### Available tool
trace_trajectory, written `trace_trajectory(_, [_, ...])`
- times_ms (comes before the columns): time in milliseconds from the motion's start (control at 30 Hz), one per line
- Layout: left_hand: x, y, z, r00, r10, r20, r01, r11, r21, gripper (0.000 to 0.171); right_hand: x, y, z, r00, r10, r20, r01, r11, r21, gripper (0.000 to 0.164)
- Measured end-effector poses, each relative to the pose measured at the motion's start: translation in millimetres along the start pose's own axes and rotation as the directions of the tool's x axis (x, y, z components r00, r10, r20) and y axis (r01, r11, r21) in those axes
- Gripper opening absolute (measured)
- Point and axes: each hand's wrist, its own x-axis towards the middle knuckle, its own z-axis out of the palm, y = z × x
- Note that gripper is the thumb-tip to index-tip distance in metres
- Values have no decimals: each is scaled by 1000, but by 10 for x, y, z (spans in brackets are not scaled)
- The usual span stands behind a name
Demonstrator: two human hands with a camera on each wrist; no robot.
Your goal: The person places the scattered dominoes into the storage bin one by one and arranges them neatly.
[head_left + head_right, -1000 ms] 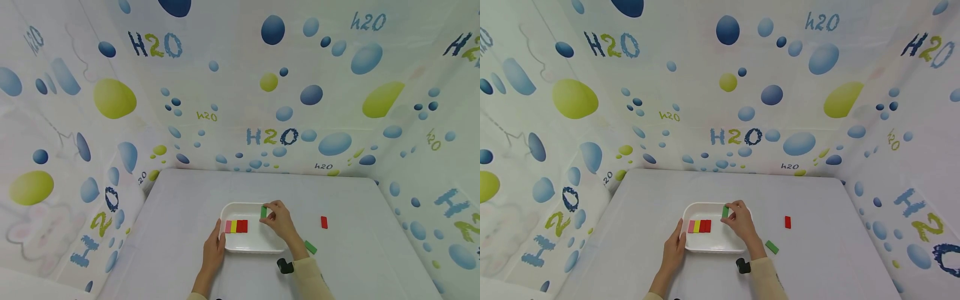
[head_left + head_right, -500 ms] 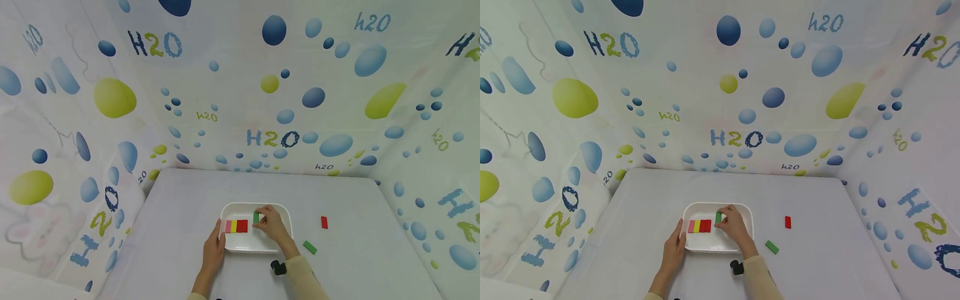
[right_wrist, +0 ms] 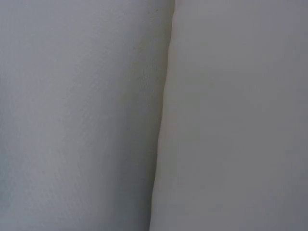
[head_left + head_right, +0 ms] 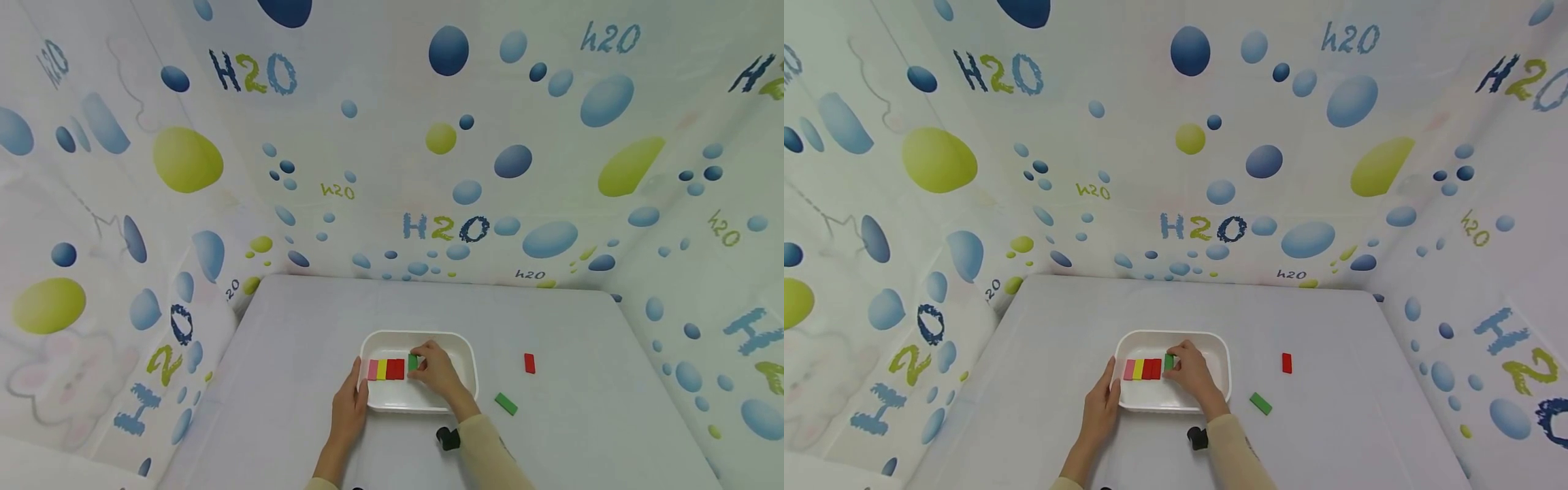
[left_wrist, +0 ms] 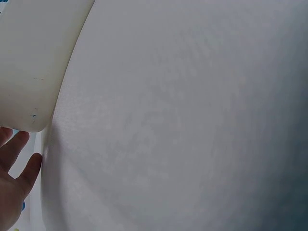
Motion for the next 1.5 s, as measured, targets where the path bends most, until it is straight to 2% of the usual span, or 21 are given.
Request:
trace_trajectory(167, [0, 4, -5, 1000, 8, -3, -8, 1000, -1, 53, 23, 4, 43, 1000, -8, 4, 8, 1000, -30, 45])
trace_trajectory(667, [1, -22, 4, 1000, -1, 2, 1, 1000, 3, 54, 31, -54, 132, 993, 108, 56, -104, 992, -72, 44])
trace_trajectory(1200, [1, -27, 0, 999, -32, 27, 32, 999, -7, 54, 52, -56, 159, 992, 114, 56, -109, 990, -90, 45])
trace_trajectory(1500, [3, -28, 6, 1000, 10, -3, -10, 1000, 3, 52, 54, -43, 170, 994, 92, 61, -86, 992, -88, 45])
